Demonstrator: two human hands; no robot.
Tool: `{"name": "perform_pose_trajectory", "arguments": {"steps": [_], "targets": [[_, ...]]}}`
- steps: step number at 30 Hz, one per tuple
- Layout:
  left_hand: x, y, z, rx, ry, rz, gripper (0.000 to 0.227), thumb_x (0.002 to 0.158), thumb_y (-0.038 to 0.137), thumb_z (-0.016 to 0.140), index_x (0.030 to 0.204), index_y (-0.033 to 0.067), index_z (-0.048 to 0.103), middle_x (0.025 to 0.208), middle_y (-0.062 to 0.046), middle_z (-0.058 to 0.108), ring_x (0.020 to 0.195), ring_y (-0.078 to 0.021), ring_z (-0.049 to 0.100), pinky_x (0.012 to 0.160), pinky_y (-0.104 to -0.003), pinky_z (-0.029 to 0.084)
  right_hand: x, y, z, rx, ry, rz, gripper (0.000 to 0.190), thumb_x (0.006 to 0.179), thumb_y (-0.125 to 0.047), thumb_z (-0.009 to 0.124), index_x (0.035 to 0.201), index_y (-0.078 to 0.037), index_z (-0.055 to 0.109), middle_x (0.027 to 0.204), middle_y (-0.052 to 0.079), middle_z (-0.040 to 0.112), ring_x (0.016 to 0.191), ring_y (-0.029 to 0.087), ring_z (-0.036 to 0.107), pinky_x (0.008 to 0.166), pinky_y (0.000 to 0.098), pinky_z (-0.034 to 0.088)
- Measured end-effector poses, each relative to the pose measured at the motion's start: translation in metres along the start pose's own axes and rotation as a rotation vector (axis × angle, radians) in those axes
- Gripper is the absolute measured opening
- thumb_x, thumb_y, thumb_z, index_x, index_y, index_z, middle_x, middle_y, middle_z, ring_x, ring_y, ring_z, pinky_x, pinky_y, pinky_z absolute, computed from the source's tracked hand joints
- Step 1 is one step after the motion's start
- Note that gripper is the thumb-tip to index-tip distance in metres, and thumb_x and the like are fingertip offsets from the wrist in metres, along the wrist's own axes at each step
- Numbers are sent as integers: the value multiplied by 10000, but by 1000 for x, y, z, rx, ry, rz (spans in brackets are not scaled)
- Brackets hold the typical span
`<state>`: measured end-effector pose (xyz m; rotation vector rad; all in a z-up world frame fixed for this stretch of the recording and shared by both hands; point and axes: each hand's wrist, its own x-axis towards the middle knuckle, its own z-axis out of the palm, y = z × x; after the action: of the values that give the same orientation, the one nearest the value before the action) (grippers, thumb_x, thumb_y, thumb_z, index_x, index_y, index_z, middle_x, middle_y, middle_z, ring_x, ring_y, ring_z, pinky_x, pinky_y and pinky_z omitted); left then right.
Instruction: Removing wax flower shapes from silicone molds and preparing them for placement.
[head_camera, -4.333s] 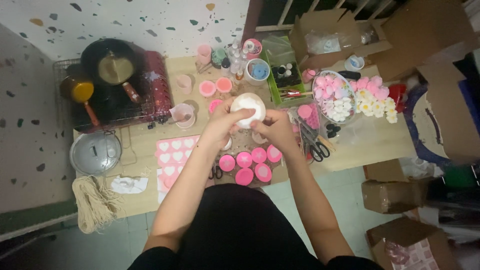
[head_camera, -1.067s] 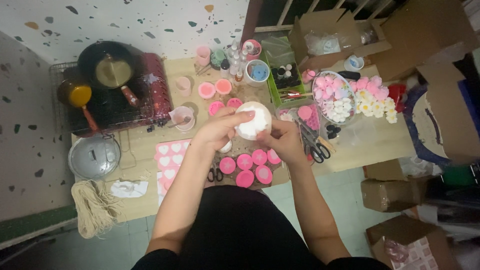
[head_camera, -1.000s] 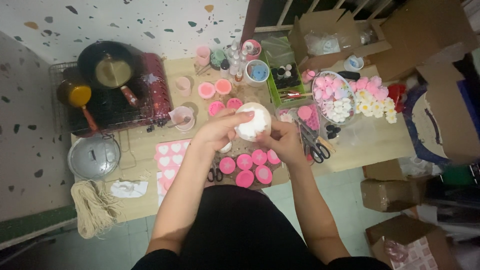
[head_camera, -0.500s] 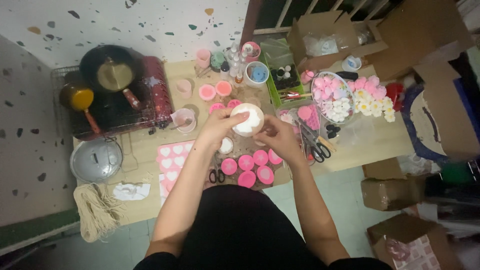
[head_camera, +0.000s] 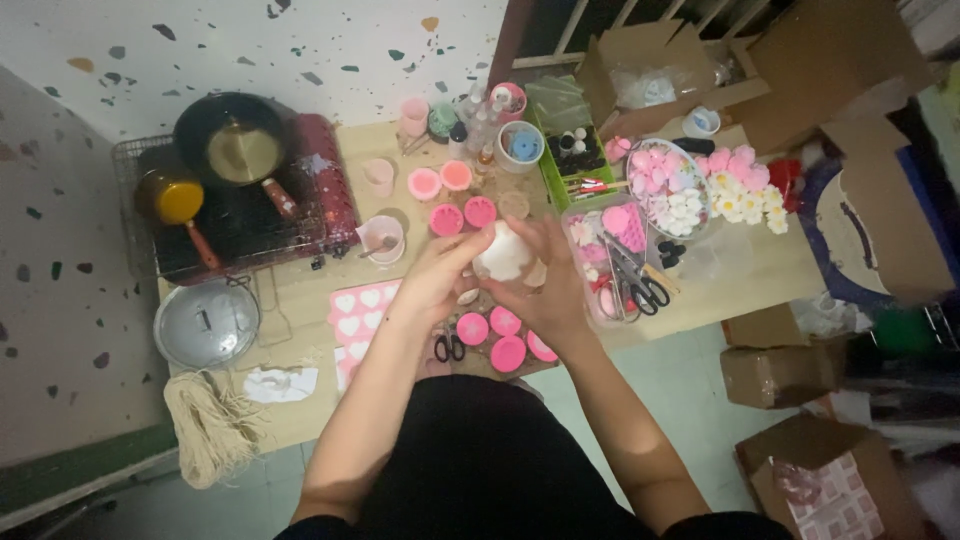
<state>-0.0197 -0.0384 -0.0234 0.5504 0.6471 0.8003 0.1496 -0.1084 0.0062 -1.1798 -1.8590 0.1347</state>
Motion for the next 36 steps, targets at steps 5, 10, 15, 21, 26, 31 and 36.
{"name": "perform_pose_trajectory", "arguments": {"steps": [5, 10, 15, 21, 26, 31, 36], "targets": [[-19, 5, -16, 6, 24, -17, 390, 931, 347, 734, 1150, 25, 701, 1058, -62, 728, 942, -171, 694, 771, -354, 560, -4, -13, 23, 49, -2, 58, 1071, 801, -203, 926, 1562, -35, 191, 1478, 135, 586, 1383, 308, 576, 1159, 422, 449], [-30, 3, -27, 28, 28, -18, 411, 936, 375, 723, 1181, 46, 703, 1080, -31, 725, 971, -155, 691, 774, -327, 540, -22, -21, 42, 149, -5, 193, 1034, 811, -195, 913, 1548, -38, 205, 1506, 133, 563, 1392, 290, 575, 1077, 375, 532], [-31, -4, -33, 97, 16, -1, 416, 970, 371, 651, 1191, 22, 700, 1059, -29, 745, 951, -137, 702, 805, -300, 569, -29, -24, 43, 182, -28, 270, 1029, 798, -165, 910, 1551, -89, 214, 1530, 139, 536, 1332, 259, 600, 931, 317, 618], [-29, -34, -49, 142, 47, 37, 323, 1045, 272, 658, 1132, -34, 716, 928, -45, 680, 770, -126, 624, 663, -270, 518, -32, -26, 28, 249, -16, 252, 1169, 823, -152, 914, 1630, -68, 73, 1503, 151, 582, 1372, 257, 578, 1086, 374, 534], [-28, -37, -46, 23, -11, 22, 206, 971, 139, 701, 1106, -18, 700, 913, -59, 703, 779, -144, 676, 710, -266, 559, -30, -31, 21, 394, 24, 333, 1213, 790, -113, 919, 1642, -65, 56, 1457, 169, 615, 1337, 261, 575, 1109, 382, 498], [-29, -38, -29, 49, 36, -8, 163, 938, 106, 703, 1057, -6, 702, 921, -45, 740, 795, -150, 710, 730, -262, 577, -35, -17, 20, 507, 85, 376, 1254, 755, -57, 927, 1646, -65, 45, 1405, 180, 628, 1303, 251, 604, 1116, 391, 507], [-24, -40, 0, 246, -39, 181, 158, 928, 97, 723, 1059, 14, 755, 928, -34, 778, 795, -89, 686, 725, -225, 539, -42, -1, 14, 692, 188, 439, 1261, 748, 18, 890, 1656, -67, 19, 1352, 186, 621, 1276, 264, 627, 1105, 422, 538]]}}
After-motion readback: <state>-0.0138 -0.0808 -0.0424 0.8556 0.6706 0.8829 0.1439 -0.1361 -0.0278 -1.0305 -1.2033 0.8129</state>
